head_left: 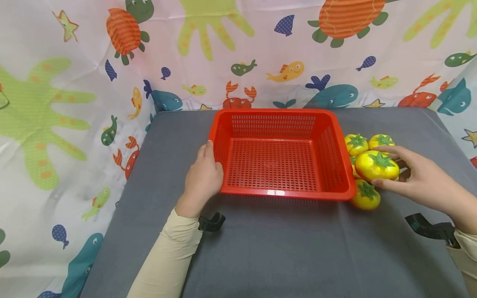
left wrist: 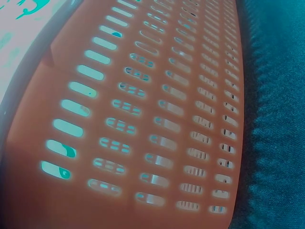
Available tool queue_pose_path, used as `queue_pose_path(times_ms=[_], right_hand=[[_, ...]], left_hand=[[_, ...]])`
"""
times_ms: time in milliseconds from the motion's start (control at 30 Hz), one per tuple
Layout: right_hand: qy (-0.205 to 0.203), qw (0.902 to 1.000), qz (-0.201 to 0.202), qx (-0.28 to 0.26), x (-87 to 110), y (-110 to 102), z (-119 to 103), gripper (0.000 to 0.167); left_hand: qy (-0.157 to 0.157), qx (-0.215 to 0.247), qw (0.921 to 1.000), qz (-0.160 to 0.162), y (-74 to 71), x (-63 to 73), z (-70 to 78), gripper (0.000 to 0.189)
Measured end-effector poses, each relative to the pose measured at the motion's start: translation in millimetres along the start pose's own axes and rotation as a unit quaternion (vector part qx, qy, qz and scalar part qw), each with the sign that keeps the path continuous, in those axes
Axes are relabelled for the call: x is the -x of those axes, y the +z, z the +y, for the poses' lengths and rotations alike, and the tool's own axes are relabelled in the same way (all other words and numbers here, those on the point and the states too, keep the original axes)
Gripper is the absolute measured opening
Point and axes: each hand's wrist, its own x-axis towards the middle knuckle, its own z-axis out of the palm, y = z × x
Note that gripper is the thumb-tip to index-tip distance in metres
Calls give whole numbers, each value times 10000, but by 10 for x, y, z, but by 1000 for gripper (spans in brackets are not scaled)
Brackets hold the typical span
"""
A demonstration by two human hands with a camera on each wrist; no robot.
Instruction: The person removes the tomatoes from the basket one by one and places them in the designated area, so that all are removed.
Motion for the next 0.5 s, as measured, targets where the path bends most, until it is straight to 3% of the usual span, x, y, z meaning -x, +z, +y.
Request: queue_pose_path(times_ms=[300, 500], right_hand=[[519, 9984, 212, -53, 284, 73, 301, 89], [857, 9956, 338, -163, 454, 164, 491, 83]], left_hand=[[-8, 136, 9999, -31, -9, 3, 22, 70], [-11, 176, 9998, -72, -12, 20, 12, 70]])
